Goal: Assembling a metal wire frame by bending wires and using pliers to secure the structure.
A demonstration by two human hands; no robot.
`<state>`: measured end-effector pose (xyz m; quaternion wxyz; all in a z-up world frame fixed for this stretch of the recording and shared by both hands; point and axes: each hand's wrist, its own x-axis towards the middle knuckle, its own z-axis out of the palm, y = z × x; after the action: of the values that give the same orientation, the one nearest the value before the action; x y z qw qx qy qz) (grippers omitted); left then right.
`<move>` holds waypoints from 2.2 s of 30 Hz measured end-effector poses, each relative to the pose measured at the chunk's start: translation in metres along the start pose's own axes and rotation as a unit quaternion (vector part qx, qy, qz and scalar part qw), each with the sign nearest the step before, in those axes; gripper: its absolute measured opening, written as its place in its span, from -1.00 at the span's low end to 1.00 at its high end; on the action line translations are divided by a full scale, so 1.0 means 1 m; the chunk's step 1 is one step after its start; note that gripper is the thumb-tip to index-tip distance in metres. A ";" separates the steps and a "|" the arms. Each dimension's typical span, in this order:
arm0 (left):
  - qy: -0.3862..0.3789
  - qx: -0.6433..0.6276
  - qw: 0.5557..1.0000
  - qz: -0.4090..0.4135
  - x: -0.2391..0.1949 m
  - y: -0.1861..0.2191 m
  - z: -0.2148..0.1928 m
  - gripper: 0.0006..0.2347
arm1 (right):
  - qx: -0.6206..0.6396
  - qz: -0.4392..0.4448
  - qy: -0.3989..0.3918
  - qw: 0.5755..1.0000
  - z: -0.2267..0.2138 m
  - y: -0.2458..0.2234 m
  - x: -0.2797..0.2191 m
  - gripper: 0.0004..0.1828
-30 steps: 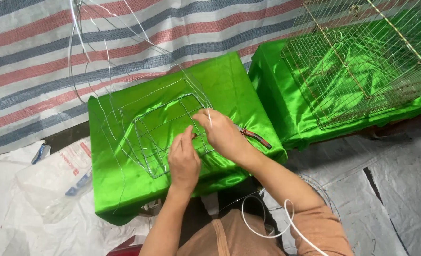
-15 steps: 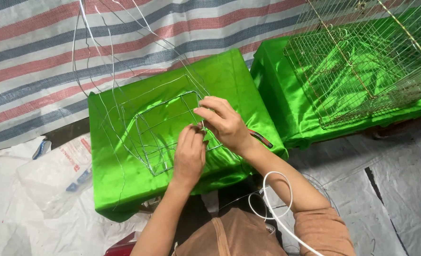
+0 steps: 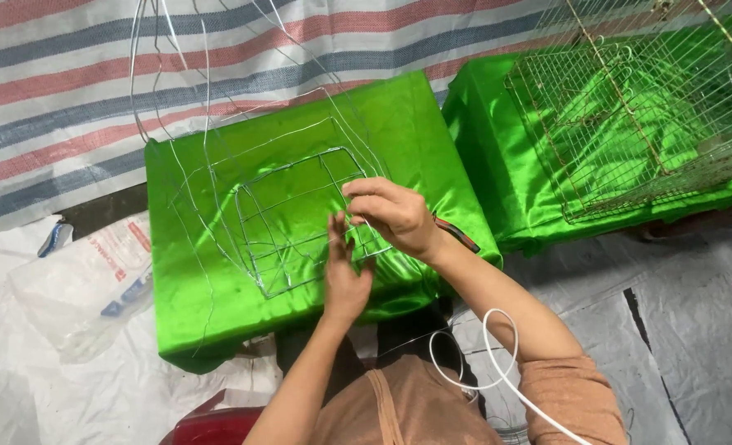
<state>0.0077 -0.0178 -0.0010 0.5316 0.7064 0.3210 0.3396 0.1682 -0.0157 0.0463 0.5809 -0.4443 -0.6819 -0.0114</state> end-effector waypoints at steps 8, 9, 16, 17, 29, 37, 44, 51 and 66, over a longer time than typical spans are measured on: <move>-0.039 -0.142 0.985 -0.088 0.021 -0.013 0.002 -0.11 | 0.045 -0.057 0.062 0.995 -0.002 -0.020 0.002 -0.86; -0.039 -0.142 0.985 -0.088 0.019 -0.014 0.002 -0.11 | 0.044 -0.058 0.062 0.995 0.000 -0.015 -0.012 -0.86; -0.028 -0.138 0.990 -0.024 0.011 -0.040 0.004 -0.37 | -0.158 0.175 0.109 0.966 0.003 -0.024 -0.096 -0.90; -0.026 -0.123 0.991 -0.035 0.011 -0.039 0.006 -0.42 | -0.169 0.241 0.065 0.953 0.005 -0.031 -0.092 -0.85; -0.134 0.385 0.912 0.037 -0.020 0.007 -0.034 -0.51 | -0.301 0.406 -0.140 0.851 0.014 -0.021 -0.075 -0.61; 0.075 0.393 0.867 0.298 -0.015 -0.017 -0.033 -0.89 | -0.262 0.483 -0.401 0.733 -0.001 -0.039 -0.029 -0.52; 0.185 0.469 0.788 0.354 0.001 -0.011 -0.018 -0.79 | -0.283 0.417 -0.489 0.712 -0.007 -0.022 -0.078 -0.63; 0.146 0.583 0.755 0.261 0.000 0.006 -0.019 -0.79 | -0.241 0.396 -0.503 0.730 -0.003 -0.018 -0.084 -0.61; 0.000 0.462 0.861 0.211 0.027 0.014 -0.026 -0.67 | -0.210 0.499 -0.385 0.748 -0.025 -0.028 -0.075 -0.47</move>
<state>0.0030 0.0147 0.0217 0.0596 0.9218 0.2847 0.2562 0.1650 -0.0898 0.0083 0.0841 -0.7988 -0.5094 0.3089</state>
